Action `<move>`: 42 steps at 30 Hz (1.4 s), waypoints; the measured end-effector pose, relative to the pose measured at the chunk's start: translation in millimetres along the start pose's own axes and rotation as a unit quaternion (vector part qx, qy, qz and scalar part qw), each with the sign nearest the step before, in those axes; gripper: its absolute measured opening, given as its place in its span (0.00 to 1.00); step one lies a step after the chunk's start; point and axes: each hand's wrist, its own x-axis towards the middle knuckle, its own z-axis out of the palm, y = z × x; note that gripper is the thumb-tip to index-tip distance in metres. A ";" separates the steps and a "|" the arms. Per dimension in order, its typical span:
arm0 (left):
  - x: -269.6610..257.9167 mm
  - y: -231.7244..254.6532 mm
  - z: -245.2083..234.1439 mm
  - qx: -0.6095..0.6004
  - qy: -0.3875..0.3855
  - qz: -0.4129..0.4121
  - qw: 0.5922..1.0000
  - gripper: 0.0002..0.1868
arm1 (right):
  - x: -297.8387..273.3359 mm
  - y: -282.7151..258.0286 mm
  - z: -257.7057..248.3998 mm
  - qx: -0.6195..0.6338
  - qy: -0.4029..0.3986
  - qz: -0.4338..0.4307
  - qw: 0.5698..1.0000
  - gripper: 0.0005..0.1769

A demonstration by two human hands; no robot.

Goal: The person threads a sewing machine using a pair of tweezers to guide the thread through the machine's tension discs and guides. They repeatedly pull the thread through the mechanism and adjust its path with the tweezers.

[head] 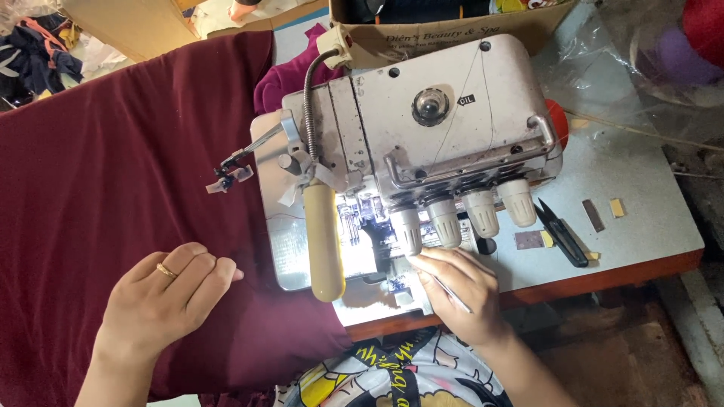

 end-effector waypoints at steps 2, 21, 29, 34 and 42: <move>1.5 -1.0 0.1 0.007 0.006 0.008 1.000 0.11 | 3.3 -1.6 -1.2 0.000 0.010 -0.005 1.000 0.11; -202.7 -86.8 59.0 0.022 -0.105 -0.242 0.964 0.13 | 2.4 -41.4 -41.4 -0.045 0.069 -0.021 0.996 0.07; -179.6 -32.6 29.9 -0.066 -0.171 -0.486 0.855 0.12 | -14.4 -53.2 -47.3 -0.133 0.023 0.065 0.989 0.12; -18.0 23.9 -10.0 -0.146 -0.041 -0.410 0.899 0.10 | -7.3 -47.6 -40.0 -0.095 0.054 0.004 0.994 0.07; 78.0 62.7 47.4 -0.304 0.001 -0.271 0.913 0.16 | -15.1 -66.3 -35.9 -0.081 0.046 0.037 0.995 0.09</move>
